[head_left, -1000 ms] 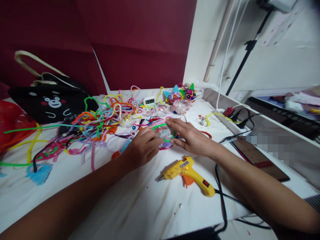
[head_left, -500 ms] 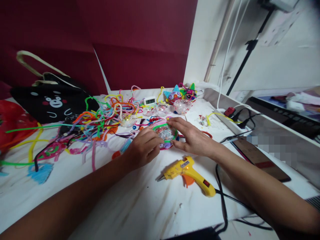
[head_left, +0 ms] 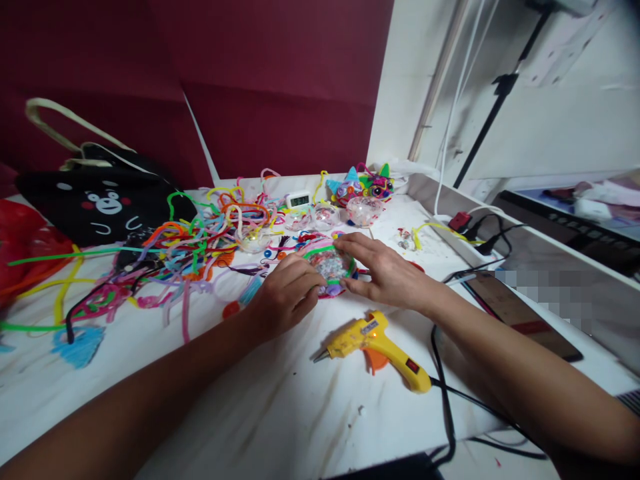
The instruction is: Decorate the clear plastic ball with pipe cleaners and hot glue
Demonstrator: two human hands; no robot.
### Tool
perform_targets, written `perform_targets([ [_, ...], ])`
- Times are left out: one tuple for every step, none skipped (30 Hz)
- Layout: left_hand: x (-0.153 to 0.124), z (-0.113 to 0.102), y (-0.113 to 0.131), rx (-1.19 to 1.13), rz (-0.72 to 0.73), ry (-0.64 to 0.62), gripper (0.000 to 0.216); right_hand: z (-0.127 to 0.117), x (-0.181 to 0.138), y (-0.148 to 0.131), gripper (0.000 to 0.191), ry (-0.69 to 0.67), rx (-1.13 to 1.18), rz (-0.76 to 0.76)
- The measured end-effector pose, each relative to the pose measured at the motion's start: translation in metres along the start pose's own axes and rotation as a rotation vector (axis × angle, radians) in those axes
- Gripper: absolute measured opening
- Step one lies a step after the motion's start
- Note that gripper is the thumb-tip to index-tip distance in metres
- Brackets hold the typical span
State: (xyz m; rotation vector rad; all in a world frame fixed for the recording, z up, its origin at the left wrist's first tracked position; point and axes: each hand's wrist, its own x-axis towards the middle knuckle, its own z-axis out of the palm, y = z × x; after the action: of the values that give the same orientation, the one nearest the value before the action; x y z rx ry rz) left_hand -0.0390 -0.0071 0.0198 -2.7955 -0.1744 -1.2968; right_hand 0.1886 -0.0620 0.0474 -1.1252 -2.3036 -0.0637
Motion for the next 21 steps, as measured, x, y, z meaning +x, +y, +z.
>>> perform_targets([
  [0.0, -0.0001, 0.0004, 0.005, -0.002, -0.001, 0.014, 0.0, -0.0001, -0.0002, 0.053, -0.004, -0.003, 0.003],
  [0.0, -0.0003, 0.0007, 0.008, -0.005, -0.001, 0.014, -0.0001, -0.0002, -0.0003, 0.052, -0.005, -0.006, 0.005],
  [0.0001, -0.0005, 0.001, 0.009, -0.009, -0.003, 0.014, -0.0001, -0.0004, -0.0005, 0.053, -0.006, -0.008, 0.005],
  [0.0001, -0.0008, 0.0012, 0.008, -0.013, -0.006, 0.014, -0.0002, -0.0005, -0.0006, 0.053, -0.004, -0.008, 0.004],
  [0.0001, -0.0011, 0.0013, 0.006, -0.014, -0.01, 0.014, -0.0003, -0.0007, -0.0006, 0.053, -0.001, -0.007, 0.003],
  [0.0002, -0.0015, 0.0012, 0.003, -0.015, -0.016, 0.014, -0.0005, -0.0008, -0.0007, 0.053, 0.001, -0.006, 0.002],
  [0.0003, -0.002, 0.001, 0.0, -0.016, -0.023, 0.014, -0.0007, -0.0009, -0.0007, 0.053, 0.001, -0.004, 0.0],
  [0.0004, -0.0025, 0.0006, -0.004, -0.017, -0.029, 0.014, -0.0008, -0.0009, -0.0006, 0.053, 0.001, -0.002, 0.0],
  [0.0005, -0.0031, 0.0002, -0.009, -0.019, -0.035, 0.014, -0.001, -0.001, -0.0005, 0.052, 0.0, 0.0, 0.001],
  [0.0007, -0.0036, -0.0003, -0.014, -0.021, -0.039, 0.014, -0.0011, -0.001, -0.0003, 0.052, 0.0, 0.001, 0.004],
  [0.0009, -0.004, -0.0009, -0.02, -0.021, -0.041, 0.013, -0.0011, -0.001, -0.0001, 0.052, 0.0, 0.0, 0.007],
  [0.001, -0.0044, -0.0014, -0.025, -0.021, -0.043, 0.012, -0.001, -0.001, 0.0002, 0.053, 0.0, -0.001, 0.01],
  [0.0011, -0.0047, -0.0019, -0.026, -0.02, -0.044, 0.012, -0.0009, -0.0011, 0.0006, 0.053, 0.0, -0.004, 0.013],
  [0.0012, -0.0049, -0.0023, -0.026, -0.019, -0.046, 0.011, -0.0007, -0.0011, 0.001, 0.054, -0.002, -0.008, 0.015],
  [0.0012, -0.0051, -0.0027, -0.024, -0.016, -0.049, 0.01, -0.0005, -0.0012, 0.0014, 0.054, -0.006, -0.012, 0.017],
  [0.0012, -0.0053, -0.0029, -0.023, -0.013, -0.054, 0.01, -0.0002, -0.0013, 0.0017, 0.054, -0.008, -0.016, 0.017],
  [0.0012, -0.0055, -0.003, -0.022, -0.01, -0.057, 0.011, 0.0, -0.0015, 0.002, 0.054, -0.008, -0.02, 0.017],
  [0.0013, -0.0058, -0.003, -0.022, -0.006, -0.061, 0.011, 0.0002, -0.0017, 0.0022, 0.054, -0.007, -0.025, 0.019],
  [0.0014, -0.0062, -0.0029, -0.023, -0.002, -0.063, 0.011, 0.0005, -0.002, 0.0024, 0.054, -0.006, -0.03, 0.02],
  [0.0017, -0.0067, -0.0027, -0.022, 0.004, -0.066, 0.011, 0.0006, -0.0022, 0.0025, 0.054, -0.006, -0.034, 0.023],
  [0.0021, -0.0073, -0.0025, -0.019, 0.01, -0.068, 0.011, 0.0007, -0.0025, 0.0025, 0.054, -0.006, -0.037, 0.027],
])
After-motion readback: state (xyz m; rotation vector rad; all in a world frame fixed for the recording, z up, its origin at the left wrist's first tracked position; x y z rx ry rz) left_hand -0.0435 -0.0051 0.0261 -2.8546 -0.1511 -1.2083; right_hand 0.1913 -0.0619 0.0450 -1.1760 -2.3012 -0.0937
